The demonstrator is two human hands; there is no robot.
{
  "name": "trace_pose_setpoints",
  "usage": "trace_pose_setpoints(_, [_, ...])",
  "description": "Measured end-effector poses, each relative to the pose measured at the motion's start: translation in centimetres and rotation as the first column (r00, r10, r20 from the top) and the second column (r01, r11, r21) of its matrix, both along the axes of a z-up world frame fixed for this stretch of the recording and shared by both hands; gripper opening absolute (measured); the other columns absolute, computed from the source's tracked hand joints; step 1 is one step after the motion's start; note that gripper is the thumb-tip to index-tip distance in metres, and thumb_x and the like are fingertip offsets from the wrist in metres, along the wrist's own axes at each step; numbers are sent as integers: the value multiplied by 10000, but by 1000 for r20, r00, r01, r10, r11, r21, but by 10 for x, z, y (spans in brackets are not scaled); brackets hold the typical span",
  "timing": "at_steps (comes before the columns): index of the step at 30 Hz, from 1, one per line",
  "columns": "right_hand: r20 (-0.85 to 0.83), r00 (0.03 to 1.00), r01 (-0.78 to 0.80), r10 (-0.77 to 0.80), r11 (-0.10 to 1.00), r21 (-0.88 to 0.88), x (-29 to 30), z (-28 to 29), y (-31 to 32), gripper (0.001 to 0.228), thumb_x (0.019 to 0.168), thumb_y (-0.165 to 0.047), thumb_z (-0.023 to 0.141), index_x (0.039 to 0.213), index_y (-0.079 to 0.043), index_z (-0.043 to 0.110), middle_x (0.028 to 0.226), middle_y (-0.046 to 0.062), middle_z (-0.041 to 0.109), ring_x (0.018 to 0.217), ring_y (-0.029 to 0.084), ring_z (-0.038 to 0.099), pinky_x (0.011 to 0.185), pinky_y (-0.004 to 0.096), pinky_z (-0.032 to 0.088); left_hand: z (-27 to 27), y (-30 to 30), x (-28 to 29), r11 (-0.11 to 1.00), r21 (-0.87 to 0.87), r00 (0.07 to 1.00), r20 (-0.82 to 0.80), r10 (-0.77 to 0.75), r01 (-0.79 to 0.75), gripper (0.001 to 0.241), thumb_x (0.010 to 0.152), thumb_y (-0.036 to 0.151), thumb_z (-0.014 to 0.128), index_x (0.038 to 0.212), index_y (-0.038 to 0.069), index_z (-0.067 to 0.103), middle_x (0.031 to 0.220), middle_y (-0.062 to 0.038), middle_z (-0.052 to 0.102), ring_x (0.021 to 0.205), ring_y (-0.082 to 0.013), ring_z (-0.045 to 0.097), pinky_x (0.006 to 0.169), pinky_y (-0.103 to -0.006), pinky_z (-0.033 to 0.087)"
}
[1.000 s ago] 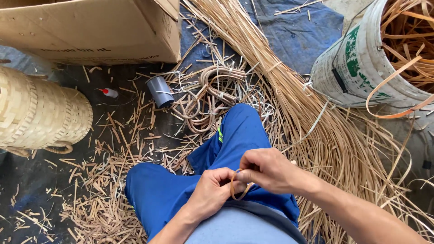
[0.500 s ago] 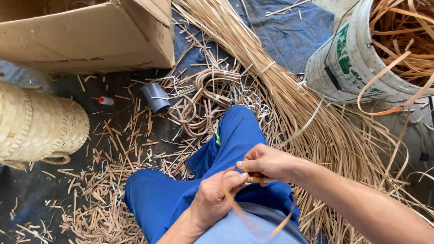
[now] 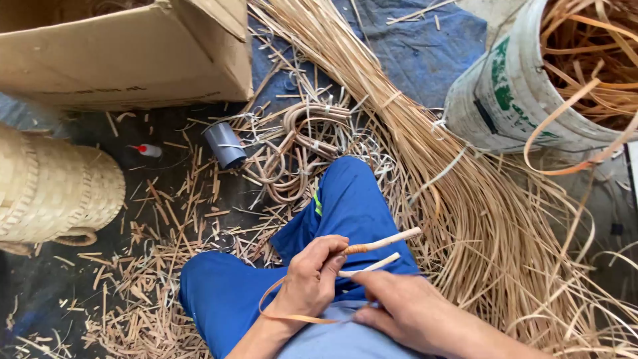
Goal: The person sits on the floor of a bamboo workshop and wraps thin rattan strips tightly around a bent bamboo basket handle, winding the strip along the handle and pulling each turn snug. Finished wrapped handles are kept in a cardboard box beside them.
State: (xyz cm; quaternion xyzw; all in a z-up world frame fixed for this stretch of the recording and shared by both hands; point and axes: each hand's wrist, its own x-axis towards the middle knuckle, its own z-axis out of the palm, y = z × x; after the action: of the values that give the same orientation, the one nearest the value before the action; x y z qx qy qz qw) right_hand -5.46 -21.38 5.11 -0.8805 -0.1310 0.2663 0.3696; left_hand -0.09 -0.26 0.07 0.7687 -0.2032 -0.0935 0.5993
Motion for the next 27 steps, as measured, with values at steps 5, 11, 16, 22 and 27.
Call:
trace_pose_setpoints(5, [448, 884, 126, -133, 991, 46, 37, 0, -10, 62, 850, -151, 720, 868, -101, 688, 844, 100, 667, 825, 334, 646, 717, 444, 528, 7, 0, 4, 997, 73, 981, -194, -20, 35, 160, 929, -14, 641, 1079, 22, 683, 912, -119, 734, 779, -246, 738, 695, -320, 584])
trace_pose_setpoints(11, [373, 873, 472, -315, 740, -480, 90, -33, -132, 214, 1049, -200, 558, 952, -24, 632, 885, 185, 669, 828, 387, 665, 746, 506, 528, 5, 9, -4, 998, 47, 966, -259, -30, 44, 159, 908, -26, 658, 1058, 15, 695, 824, -75, 716, 719, -156, 688, 644, -282, 552])
trace_pose_setpoints(16, [183, 981, 196, -71, 318, -928, 32, -54, -193, 165, 808, -268, 663, 897, -156, 744, 931, 93, 739, 933, 289, 730, 829, 508, 576, -15, 13, -14, 994, -84, 839, -545, 11, -67, 115, 934, -1, 645, 1046, 10, 669, 833, -46, 726, 755, -92, 717, 685, -249, 585])
trace_pose_setpoints(22, [353, 902, 308, -248, 943, -125, 10, -17, -45, 214, 878, -127, 712, 1084, -69, 702, 1090, 131, 742, 1029, 301, 714, 902, 412, 564, -22, 4, -15, 986, -121, 756, -655, 10, -118, 140, 943, 23, 641, 1080, 2, 651, 857, -38, 722, 753, -99, 721, 675, -261, 603])
trace_pose_setpoints(27, [156, 978, 88, -140, 949, 301, 17, -74, 16, 506, 887, -58, 660, 1378, 9, 558, 1410, 213, 604, 1319, 360, 560, 1069, 409, 460, -30, 15, -26, 965, -206, 799, -601, 8, -164, 167, 961, 9, 615, 1125, -6, 638, 928, -54, 713, 786, -106, 723, 697, -260, 601])
